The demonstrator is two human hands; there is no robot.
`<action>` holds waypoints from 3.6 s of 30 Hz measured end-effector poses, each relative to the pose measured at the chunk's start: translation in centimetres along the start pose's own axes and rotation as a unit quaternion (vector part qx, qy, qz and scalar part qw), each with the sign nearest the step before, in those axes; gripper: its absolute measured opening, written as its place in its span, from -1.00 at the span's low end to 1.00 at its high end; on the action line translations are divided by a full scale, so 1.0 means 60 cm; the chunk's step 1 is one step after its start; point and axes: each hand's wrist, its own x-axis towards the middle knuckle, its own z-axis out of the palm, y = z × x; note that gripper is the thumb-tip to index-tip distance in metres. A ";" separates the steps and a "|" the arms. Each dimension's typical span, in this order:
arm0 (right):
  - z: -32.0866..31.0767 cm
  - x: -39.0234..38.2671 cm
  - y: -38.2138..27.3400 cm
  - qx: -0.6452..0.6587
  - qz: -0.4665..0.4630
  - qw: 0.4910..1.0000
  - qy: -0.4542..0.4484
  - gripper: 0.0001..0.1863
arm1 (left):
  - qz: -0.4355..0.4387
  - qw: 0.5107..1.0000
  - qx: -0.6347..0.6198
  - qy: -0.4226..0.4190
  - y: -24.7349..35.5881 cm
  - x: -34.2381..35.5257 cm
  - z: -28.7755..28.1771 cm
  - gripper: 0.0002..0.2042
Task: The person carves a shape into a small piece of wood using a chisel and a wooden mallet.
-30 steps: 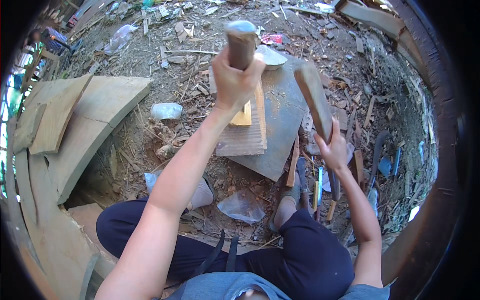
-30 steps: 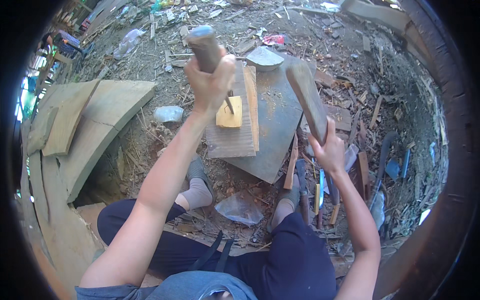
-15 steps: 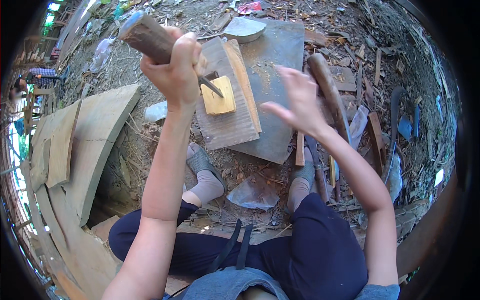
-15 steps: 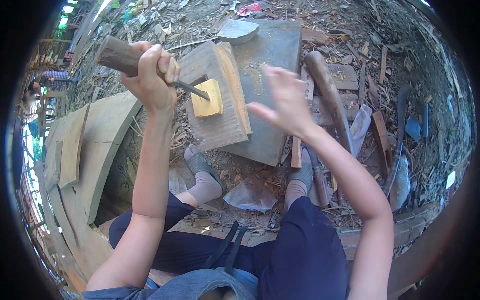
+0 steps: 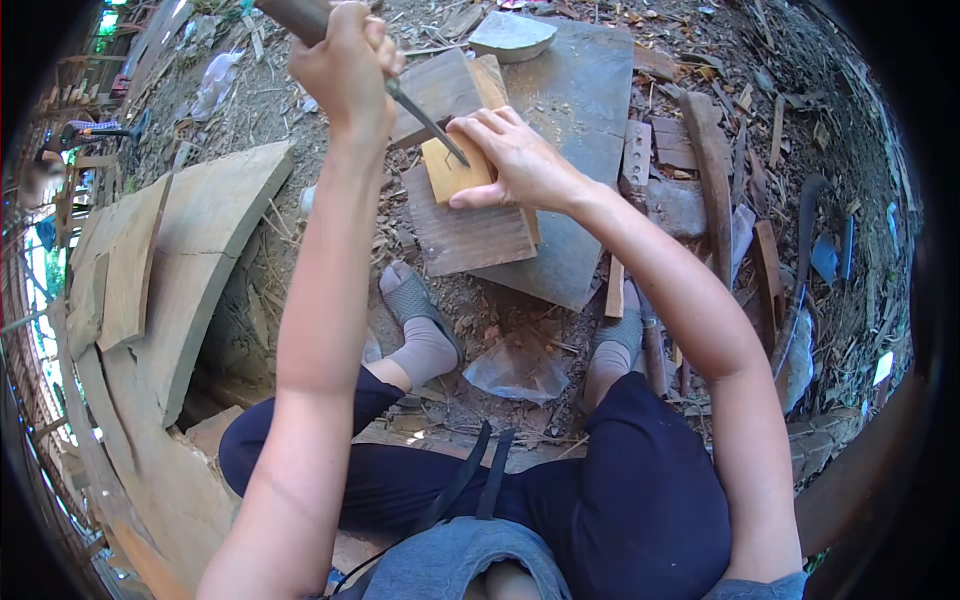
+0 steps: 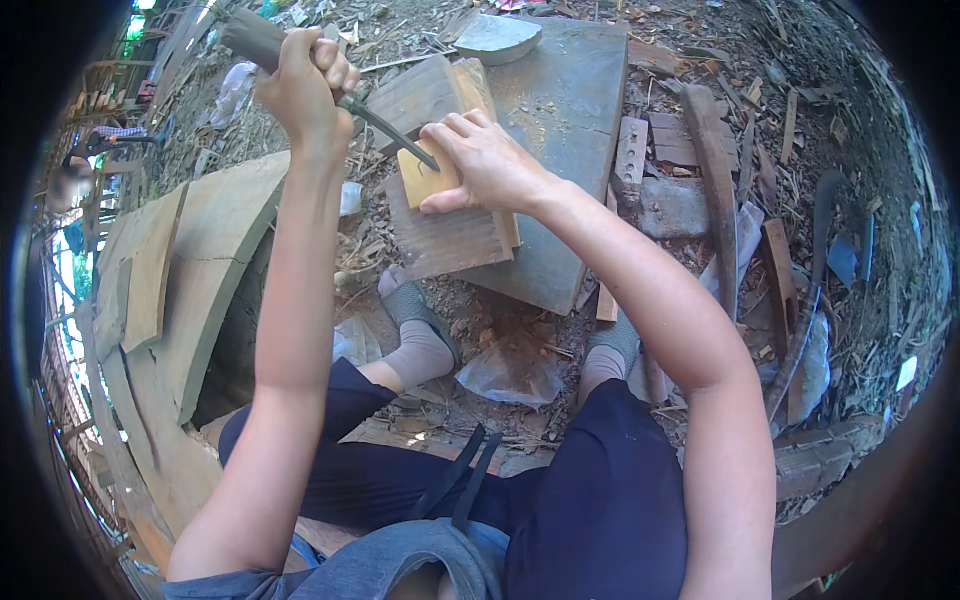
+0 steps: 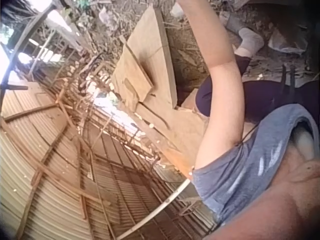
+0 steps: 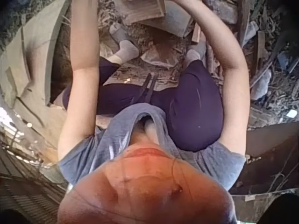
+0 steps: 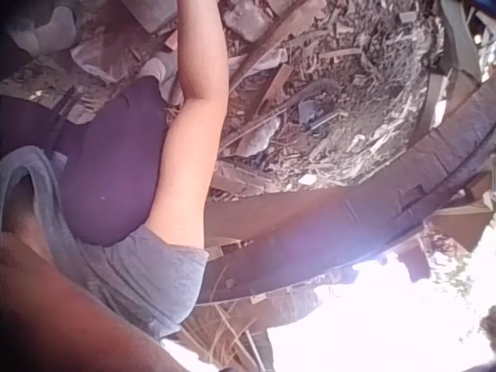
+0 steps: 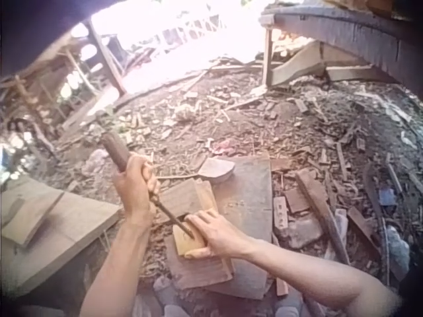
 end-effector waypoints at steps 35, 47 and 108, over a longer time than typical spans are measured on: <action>0.006 -0.043 -0.022 -0.005 0.093 0.994 0.065 0.15 | 0.123 0.985 -0.027 0.121 0.067 -0.059 -0.063 -0.61; -0.014 -0.051 -0.007 0.062 0.078 0.995 0.020 0.06 | 0.115 0.991 0.055 0.029 0.052 -0.073 -0.051 -0.38; 0.010 -0.051 -0.039 -0.065 0.125 0.988 0.062 0.00 | 0.194 0.979 0.042 -0.044 0.046 -0.056 -0.031 -0.83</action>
